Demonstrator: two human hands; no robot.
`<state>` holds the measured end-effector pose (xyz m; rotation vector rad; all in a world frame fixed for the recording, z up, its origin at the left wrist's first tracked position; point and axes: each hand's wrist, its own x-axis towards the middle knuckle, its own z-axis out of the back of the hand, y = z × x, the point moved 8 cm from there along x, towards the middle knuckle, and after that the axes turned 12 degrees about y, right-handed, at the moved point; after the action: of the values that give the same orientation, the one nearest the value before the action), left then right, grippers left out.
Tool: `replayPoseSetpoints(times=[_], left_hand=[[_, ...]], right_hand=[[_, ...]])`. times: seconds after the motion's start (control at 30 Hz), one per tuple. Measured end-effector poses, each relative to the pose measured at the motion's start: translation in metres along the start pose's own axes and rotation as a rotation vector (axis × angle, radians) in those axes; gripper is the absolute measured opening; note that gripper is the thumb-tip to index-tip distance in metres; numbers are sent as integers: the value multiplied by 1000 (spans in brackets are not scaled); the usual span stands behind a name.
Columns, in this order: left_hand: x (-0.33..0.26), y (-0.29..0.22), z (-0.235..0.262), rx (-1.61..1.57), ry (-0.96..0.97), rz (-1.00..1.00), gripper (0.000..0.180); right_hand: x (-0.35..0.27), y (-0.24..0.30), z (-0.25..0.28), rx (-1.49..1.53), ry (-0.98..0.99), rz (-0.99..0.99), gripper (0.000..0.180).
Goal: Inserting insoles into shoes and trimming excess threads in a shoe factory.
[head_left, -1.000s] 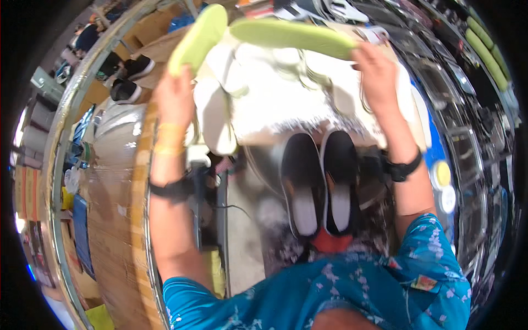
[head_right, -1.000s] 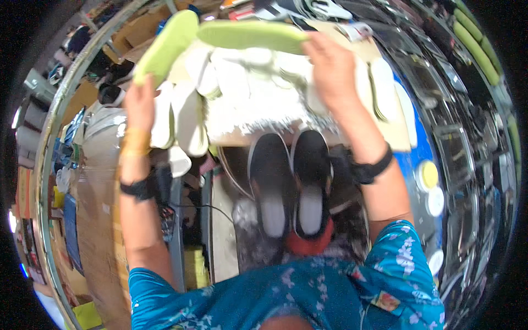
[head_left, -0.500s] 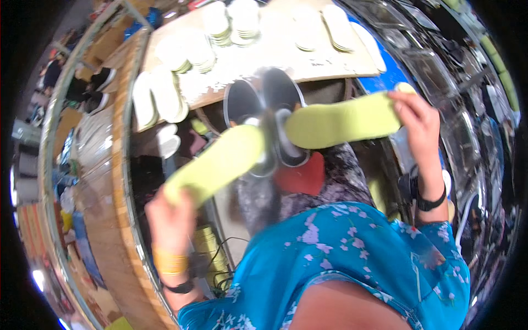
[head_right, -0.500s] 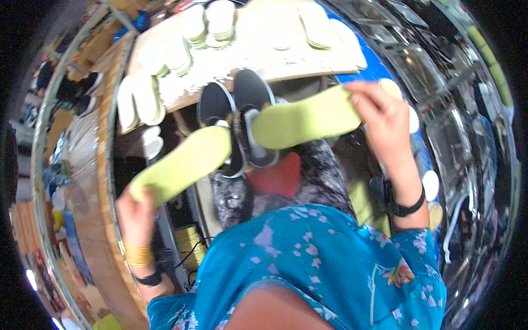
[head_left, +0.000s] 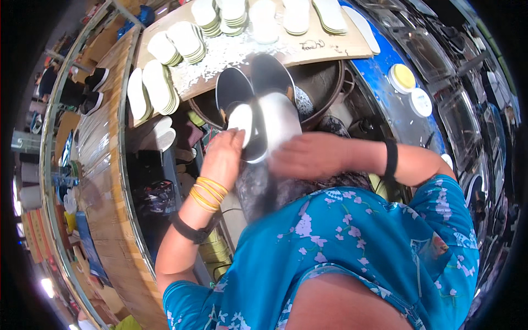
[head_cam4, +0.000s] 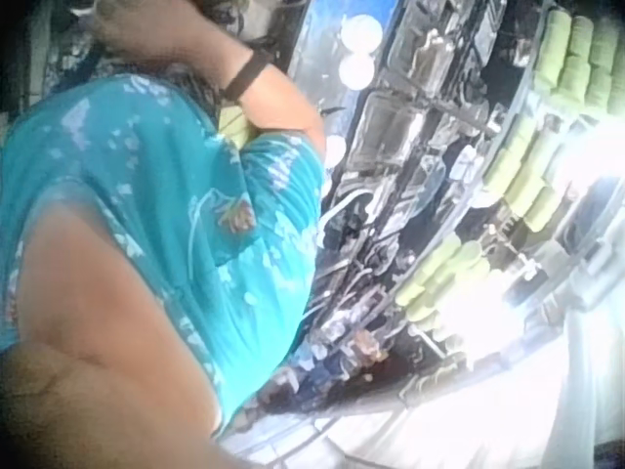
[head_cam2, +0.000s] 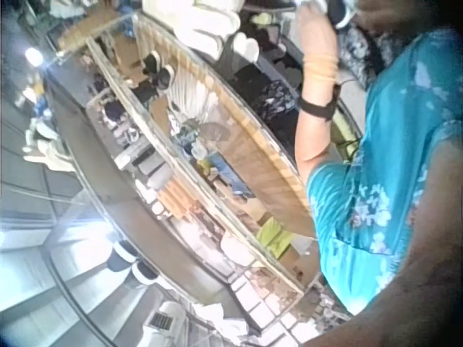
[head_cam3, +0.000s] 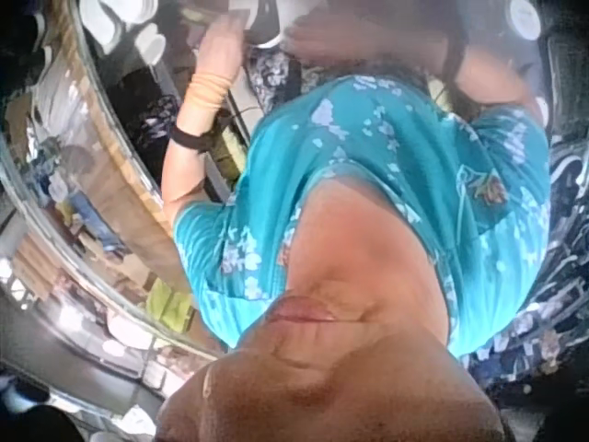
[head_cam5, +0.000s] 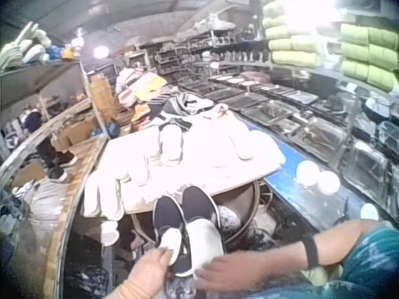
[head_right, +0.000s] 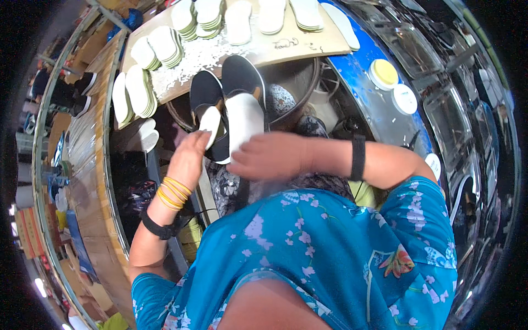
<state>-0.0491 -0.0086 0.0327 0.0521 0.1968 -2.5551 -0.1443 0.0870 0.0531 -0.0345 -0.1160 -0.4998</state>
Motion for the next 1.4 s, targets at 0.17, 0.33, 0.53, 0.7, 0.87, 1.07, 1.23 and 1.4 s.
replayPoseSetpoints(times=[0.17, 0.33, 0.53, 0.7, 0.87, 1.07, 1.23, 1.4], left_hand=[[30, 8, 9, -149, 167, -68, 28], [64, 17, -11, 231, 351, 90, 24], [99, 23, -36, 189, 752, -5, 23], [87, 47, -46, -1052, 759, 503, 58], [101, 54, -48, -455, 102, 419, 46], [-6, 75, 36, -640, -177, 359, 30], [-129, 212, 88, -545, -313, 777, 27], [-191, 434, 176, -3, -480, 1037, 37]], right_hand=[[-6, -68, -7, 103, -101, -221, 26], [5, -84, -31, 168, 185, -545, 15], [34, -98, -59, 540, 725, -471, 19], [32, -104, -84, 312, 628, -540, 17], [40, -105, -60, 240, 415, -564, 11], [-31, -112, 66, 546, -458, -578, 10], [-35, -136, 13, 495, -213, -845, 11], [-9, -140, -33, 686, -37, -810, 12]])
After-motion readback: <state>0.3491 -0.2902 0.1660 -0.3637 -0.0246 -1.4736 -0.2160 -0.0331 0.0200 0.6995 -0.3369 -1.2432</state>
